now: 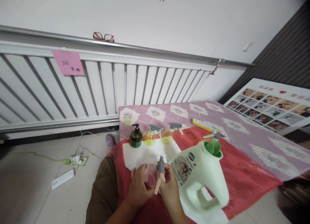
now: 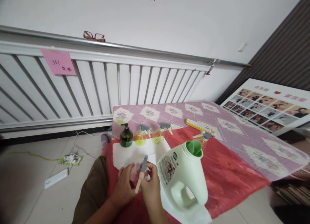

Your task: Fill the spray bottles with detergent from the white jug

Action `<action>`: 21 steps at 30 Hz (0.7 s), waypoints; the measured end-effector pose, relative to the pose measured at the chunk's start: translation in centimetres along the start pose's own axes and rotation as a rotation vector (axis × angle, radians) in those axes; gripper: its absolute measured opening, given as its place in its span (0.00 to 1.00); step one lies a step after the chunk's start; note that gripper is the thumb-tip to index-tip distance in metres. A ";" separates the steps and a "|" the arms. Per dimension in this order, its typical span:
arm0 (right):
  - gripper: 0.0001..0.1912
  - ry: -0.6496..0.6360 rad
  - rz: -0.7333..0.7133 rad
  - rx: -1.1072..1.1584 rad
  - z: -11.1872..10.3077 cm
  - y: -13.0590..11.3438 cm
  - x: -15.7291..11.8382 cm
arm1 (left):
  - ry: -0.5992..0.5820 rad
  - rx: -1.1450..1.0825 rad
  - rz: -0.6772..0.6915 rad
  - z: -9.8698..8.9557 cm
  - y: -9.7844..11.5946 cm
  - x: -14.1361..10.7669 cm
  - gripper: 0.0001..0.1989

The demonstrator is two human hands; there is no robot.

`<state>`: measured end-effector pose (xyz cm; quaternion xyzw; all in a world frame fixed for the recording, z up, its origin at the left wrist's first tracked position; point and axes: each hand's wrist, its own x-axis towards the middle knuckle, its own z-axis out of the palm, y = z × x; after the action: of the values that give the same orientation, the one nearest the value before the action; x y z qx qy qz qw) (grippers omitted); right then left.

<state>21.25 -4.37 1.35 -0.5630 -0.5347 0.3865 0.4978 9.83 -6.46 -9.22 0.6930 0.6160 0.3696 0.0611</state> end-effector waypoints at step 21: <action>0.11 -0.060 -0.097 -0.076 -0.2 -0.6 -0.4 | -0.119 -0.124 -0.090 -0.4 0.1 0.3 0.37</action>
<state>21.30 -4.88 1.98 -0.5431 -0.5901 0.3581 0.4780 9.68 -6.39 -8.75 0.6801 0.6179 0.3619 0.1570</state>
